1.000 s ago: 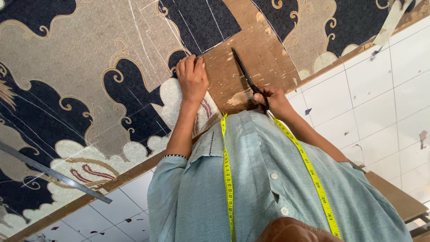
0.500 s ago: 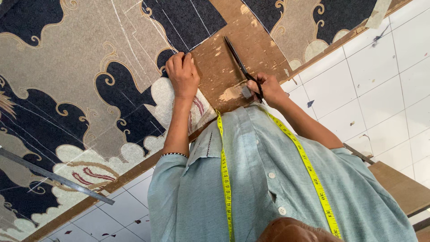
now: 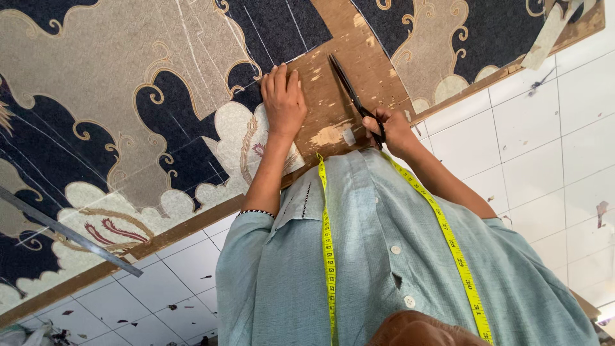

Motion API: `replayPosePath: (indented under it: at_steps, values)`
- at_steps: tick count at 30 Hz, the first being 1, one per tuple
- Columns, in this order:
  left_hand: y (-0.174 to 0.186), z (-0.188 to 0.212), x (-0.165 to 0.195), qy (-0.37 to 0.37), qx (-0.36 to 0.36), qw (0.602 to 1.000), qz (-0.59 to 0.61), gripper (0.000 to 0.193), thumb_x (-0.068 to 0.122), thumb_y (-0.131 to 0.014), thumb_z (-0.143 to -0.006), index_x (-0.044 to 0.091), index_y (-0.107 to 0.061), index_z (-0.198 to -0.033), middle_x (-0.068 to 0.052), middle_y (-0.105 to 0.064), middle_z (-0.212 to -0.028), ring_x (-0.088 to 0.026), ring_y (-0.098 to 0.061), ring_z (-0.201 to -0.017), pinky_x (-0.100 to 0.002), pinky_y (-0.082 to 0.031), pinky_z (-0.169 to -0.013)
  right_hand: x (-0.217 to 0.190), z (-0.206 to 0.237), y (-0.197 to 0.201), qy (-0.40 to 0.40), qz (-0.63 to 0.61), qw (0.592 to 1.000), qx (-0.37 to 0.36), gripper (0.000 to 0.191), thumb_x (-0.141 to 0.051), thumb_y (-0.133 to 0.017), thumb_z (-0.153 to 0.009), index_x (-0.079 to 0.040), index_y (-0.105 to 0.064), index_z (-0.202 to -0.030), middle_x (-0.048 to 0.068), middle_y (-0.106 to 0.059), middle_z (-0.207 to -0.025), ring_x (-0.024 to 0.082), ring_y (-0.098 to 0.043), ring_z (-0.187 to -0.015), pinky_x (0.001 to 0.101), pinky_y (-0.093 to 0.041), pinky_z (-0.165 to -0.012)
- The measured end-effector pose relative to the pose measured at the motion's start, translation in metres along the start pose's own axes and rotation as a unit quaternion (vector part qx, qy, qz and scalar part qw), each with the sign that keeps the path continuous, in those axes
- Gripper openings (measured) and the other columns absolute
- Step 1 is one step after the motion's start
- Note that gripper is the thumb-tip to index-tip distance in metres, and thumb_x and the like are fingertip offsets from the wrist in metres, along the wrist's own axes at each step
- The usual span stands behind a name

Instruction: The person uses shears to cut a patterned fabric laid on a wooden board. They hold the fabric with one hand and cut along marked lines with the other, trimming the edges and removing excess material.

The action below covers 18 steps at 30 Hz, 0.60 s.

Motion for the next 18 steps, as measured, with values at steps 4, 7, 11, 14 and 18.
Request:
replayPosePath:
  at_steps: [4,7,11,14,18]
  values:
    - [-0.002,0.001,0.002,0.008,-0.009,1.0,-0.011,0.029,0.012,-0.062,-0.1,0.0,-0.069,-0.125,-0.021,-0.057,-0.137,-0.039,-0.05,-0.134,-0.057,-0.036,-0.117,-0.005,-0.004,0.001,-0.004,-0.01,1.0,-0.004,0.03,-0.03,-0.074,-0.096,-0.004,-0.061,-0.088,0.004,-0.063,-0.07,0.013,-0.058,-0.055,0.0286,-0.046,-0.049]
    - [-0.001,0.0,0.004,0.007,-0.007,1.0,-0.016,0.028,0.011,-0.062,-0.101,0.0,-0.068,-0.126,-0.021,-0.057,-0.137,-0.039,-0.051,-0.134,-0.057,-0.036,-0.117,-0.009,-0.008,0.0,-0.011,0.001,1.0,-0.006,0.03,-0.031,-0.073,-0.096,-0.005,-0.061,-0.088,0.004,-0.063,-0.07,0.013,-0.059,-0.054,0.0281,-0.047,-0.049]
    - [0.001,-0.002,0.005,0.003,-0.006,1.0,-0.015,0.031,0.01,-0.063,-0.097,-0.001,-0.068,-0.126,-0.022,-0.058,-0.136,-0.04,-0.051,-0.133,-0.057,-0.037,-0.116,-0.017,-0.013,0.0,-0.014,0.022,1.0,-0.015,0.03,-0.034,-0.072,-0.097,-0.007,-0.062,-0.089,0.004,-0.064,-0.07,0.013,-0.06,-0.056,0.0277,-0.047,-0.05]
    - [0.001,-0.002,0.005,-0.001,-0.009,1.0,-0.019,0.033,0.008,-0.063,-0.095,-0.002,-0.068,-0.126,-0.022,-0.058,-0.136,-0.04,-0.052,-0.132,-0.057,-0.037,-0.116,-0.021,-0.015,-0.001,-0.02,0.039,0.999,-0.018,0.031,-0.036,-0.071,-0.096,-0.007,-0.062,-0.09,0.003,-0.066,-0.074,0.012,-0.061,-0.057,0.0273,-0.048,-0.05]
    - [-0.001,-0.003,0.005,-0.002,-0.003,1.0,-0.021,0.031,0.007,-0.064,-0.095,-0.001,-0.068,-0.124,-0.021,-0.058,-0.134,-0.038,-0.053,-0.131,-0.056,-0.037,-0.117,-0.026,-0.019,-0.003,-0.01,0.055,0.998,-0.025,0.035,-0.038,-0.071,-0.097,-0.006,-0.06,-0.089,0.003,-0.067,-0.075,0.012,-0.061,-0.058,0.0269,-0.047,-0.05]
Point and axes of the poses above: each hand's wrist, its own z-axis away from the middle knuckle, its own y-axis out of the back of the hand, x = y × z, the point moved 4 cm from there along -z, towards the middle knuckle
